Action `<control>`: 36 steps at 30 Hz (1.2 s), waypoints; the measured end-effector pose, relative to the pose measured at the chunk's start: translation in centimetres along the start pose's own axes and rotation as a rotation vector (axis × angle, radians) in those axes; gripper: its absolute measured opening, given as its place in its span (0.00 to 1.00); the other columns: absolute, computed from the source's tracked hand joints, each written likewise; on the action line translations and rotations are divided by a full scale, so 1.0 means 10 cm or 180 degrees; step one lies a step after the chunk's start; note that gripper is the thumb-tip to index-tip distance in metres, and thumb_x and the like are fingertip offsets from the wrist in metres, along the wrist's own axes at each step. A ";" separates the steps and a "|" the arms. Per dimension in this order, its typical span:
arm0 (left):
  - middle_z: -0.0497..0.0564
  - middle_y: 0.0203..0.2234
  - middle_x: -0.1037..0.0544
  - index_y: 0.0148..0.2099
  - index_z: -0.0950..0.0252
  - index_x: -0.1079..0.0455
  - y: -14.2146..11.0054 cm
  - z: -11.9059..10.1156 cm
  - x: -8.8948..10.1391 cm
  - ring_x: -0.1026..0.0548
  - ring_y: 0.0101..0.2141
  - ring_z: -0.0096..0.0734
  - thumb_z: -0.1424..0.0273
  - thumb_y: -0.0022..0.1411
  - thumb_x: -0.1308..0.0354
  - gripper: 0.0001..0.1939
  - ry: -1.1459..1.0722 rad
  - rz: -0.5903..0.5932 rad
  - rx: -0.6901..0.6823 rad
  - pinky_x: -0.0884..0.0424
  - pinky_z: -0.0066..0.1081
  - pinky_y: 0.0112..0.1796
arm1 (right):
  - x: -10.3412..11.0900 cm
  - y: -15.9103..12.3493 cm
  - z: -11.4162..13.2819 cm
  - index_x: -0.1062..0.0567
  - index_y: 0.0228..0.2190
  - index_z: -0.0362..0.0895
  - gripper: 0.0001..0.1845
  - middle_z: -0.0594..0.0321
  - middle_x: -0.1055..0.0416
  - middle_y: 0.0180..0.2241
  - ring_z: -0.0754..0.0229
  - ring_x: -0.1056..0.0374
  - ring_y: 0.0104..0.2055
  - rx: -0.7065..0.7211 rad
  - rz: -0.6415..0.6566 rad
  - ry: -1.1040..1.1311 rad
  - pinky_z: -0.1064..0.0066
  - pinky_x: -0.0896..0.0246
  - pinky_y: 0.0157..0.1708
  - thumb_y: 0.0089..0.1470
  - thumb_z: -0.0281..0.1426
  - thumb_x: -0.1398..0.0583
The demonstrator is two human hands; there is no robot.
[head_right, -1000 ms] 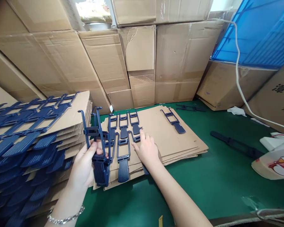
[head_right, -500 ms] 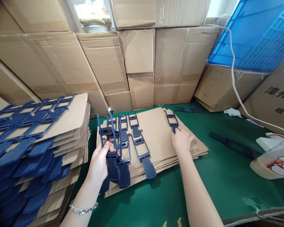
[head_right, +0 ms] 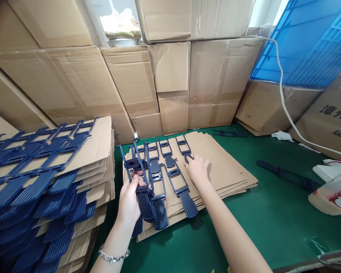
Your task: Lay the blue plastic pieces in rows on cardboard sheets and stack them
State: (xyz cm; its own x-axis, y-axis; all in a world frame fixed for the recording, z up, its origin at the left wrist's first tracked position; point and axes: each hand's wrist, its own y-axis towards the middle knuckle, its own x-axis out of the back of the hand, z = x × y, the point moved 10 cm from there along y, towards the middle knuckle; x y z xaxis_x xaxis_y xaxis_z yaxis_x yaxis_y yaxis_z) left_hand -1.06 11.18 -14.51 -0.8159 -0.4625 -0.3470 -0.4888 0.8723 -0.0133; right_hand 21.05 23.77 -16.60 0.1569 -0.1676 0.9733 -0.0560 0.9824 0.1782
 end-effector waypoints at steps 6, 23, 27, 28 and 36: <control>0.45 0.21 0.33 0.26 0.66 0.36 0.01 0.07 -0.02 0.29 0.27 0.28 0.59 0.49 0.41 0.14 -0.0238 0.0094 0.0184 0.32 0.31 0.33 | 0.01 -0.01 0.21 0.32 0.47 0.49 0.18 0.54 0.36 0.41 0.50 0.41 0.44 0.0165 -0.0118 0.0031 0.44 0.61 0.49 0.58 0.37 0.52; 0.43 0.21 0.36 0.27 0.67 0.35 -0.04 0.15 -0.06 0.30 0.22 0.23 0.64 0.52 0.41 0.11 -0.0842 -0.0009 0.0525 0.31 0.27 0.27 | 0.15 -0.41 0.06 0.34 0.47 0.43 0.22 0.56 0.34 0.43 0.56 0.38 0.45 -0.0007 0.0093 0.1076 0.70 0.44 0.40 0.56 0.41 0.52; 0.43 0.20 0.37 0.31 0.65 0.33 -0.04 0.13 -0.06 0.30 0.22 0.25 0.64 0.52 0.42 0.10 -0.0790 -0.0010 0.0504 0.32 0.26 0.25 | 0.12 -0.50 0.14 0.33 0.47 0.47 0.22 0.58 0.30 0.35 0.55 0.34 0.37 -0.0025 0.0558 0.0720 0.70 0.45 0.30 0.55 0.43 0.52; 0.43 0.20 0.37 0.31 0.65 0.33 -0.04 0.13 -0.06 0.30 0.22 0.25 0.64 0.52 0.41 0.10 -0.0783 -0.0007 0.0509 0.32 0.26 0.25 | 0.09 -0.52 0.17 0.32 0.45 0.48 0.21 0.58 0.30 0.33 0.55 0.34 0.35 0.0017 0.0663 0.0676 0.71 0.46 0.28 0.54 0.43 0.52; 0.43 0.20 0.38 0.28 0.67 0.34 -0.06 0.18 -0.06 0.31 0.21 0.25 0.62 0.50 0.40 0.12 -0.0722 0.0016 0.0613 0.34 0.24 0.22 | -0.02 -0.58 0.27 0.30 0.35 0.45 0.14 0.58 0.30 0.29 0.58 0.35 0.30 0.0191 0.0849 0.0729 0.74 0.53 0.23 0.55 0.37 0.53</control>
State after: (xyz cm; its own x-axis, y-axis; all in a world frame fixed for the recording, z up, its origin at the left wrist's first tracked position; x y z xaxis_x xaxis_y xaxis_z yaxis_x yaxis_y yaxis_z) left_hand 0.27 11.23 -16.00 -0.7177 -0.4298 -0.5478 -0.3998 0.8985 -0.1812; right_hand 18.66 17.91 -17.40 0.3455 0.1236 0.9303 -0.1814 0.9814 -0.0630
